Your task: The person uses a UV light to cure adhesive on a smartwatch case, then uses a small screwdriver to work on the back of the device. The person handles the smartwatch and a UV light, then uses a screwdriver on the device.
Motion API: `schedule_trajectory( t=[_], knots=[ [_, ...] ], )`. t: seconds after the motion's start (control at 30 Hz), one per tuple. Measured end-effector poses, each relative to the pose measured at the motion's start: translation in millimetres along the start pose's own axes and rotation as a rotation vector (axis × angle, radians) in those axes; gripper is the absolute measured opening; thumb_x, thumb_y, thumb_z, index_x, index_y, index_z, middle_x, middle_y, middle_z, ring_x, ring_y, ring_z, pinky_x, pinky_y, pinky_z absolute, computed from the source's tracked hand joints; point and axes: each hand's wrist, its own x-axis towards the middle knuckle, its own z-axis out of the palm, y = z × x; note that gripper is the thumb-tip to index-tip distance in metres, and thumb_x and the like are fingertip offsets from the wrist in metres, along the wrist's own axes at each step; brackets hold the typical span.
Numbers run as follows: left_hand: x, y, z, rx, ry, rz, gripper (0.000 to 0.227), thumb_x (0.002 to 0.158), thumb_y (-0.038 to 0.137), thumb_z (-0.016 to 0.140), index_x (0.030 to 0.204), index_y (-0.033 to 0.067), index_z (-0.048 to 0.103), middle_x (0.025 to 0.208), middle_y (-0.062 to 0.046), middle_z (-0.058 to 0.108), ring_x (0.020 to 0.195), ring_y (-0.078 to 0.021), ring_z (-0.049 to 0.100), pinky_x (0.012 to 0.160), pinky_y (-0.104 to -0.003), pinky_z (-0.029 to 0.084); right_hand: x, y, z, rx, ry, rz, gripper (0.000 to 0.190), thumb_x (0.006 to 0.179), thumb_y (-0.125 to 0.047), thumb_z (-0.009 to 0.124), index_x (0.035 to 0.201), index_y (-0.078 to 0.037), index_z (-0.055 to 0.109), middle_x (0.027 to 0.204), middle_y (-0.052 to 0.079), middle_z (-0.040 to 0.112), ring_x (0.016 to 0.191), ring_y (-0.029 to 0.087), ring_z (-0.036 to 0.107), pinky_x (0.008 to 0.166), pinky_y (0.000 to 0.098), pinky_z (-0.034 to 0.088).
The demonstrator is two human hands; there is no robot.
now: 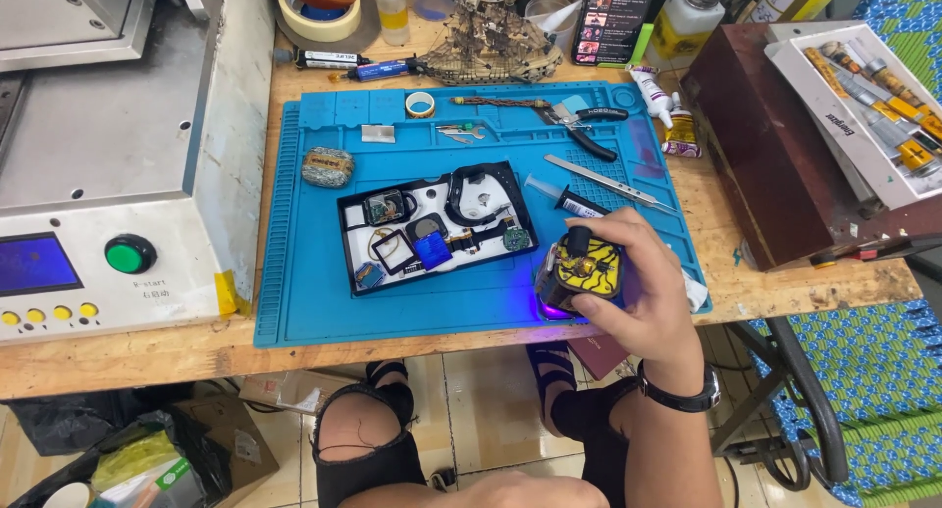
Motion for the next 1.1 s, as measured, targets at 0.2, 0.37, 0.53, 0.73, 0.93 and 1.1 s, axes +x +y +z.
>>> schedule_trajectory(
  t=[0.2,0.37,0.53,0.73,0.93,1.1],
  knots=[
    [1,12,-6,0.022,-0.050,-0.075,0.049,0.086,0.047,0.036,0.125,0.0184,0.045,0.124,-0.002,0.052,0.115,-0.0201,0.051,0.096,-0.034,0.040,1,-2,0,-0.013,-0.002,0.006,0.052,0.082,-0.040,0.058,0.120,-0.004,0.050,0.107,0.012,0.057,0.093,0.021,0.053,0.079,0.0306,0.047],
    [0,4,-1,0.047,-0.009,0.007,0.047,0.090,0.048,0.033,0.124,0.0173,0.045,0.120,-0.002,0.052,0.111,-0.0212,0.052,0.093,-0.035,0.040,1,-1,0,-0.014,-0.004,-0.010,0.052,0.082,-0.039,0.059,0.119,-0.004,0.049,0.112,0.016,0.058,0.095,0.023,0.053,0.082,0.0331,0.046],
    [-2,-3,2,0.016,0.066,0.237,0.036,0.098,0.039,0.037,0.117,0.0093,0.046,0.106,-0.004,0.051,0.097,-0.0198,0.052,0.086,-0.034,0.043,1,-2,0,-0.025,-0.007,0.001,0.052,0.082,-0.040,0.058,0.119,-0.004,0.050,0.111,0.014,0.058,0.094,0.022,0.054,0.081,0.0317,0.046],
    [-2,8,-1,0.051,-0.007,-0.004,0.046,0.091,0.048,0.032,0.124,0.0182,0.045,0.121,-0.002,0.052,0.113,-0.0227,0.052,0.093,-0.036,0.040,0,0,0,-0.020,-0.006,-0.001,0.053,0.082,-0.040,0.058,0.120,-0.005,0.049,0.110,0.013,0.058,0.093,0.021,0.053,0.079,0.0309,0.047],
    [4,-3,1,0.029,-0.010,-0.018,0.045,0.090,0.045,0.035,0.127,0.0200,0.044,0.122,0.001,0.052,0.115,-0.0177,0.051,0.097,-0.033,0.040,1,0,0,-0.020,-0.007,-0.003,0.053,0.084,-0.042,0.057,0.121,-0.005,0.049,0.112,0.013,0.057,0.094,0.022,0.053,0.081,0.0320,0.046],
    [0,9,0,0.039,0.002,-0.046,0.048,0.088,0.048,0.035,0.125,0.0191,0.045,0.117,0.000,0.053,0.109,-0.0206,0.053,0.093,-0.034,0.041,0,2,0,0.003,-0.010,-0.020,0.052,0.084,-0.040,0.058,0.121,-0.005,0.047,0.112,0.017,0.057,0.095,0.024,0.054,0.083,0.0328,0.047]
  ],
)
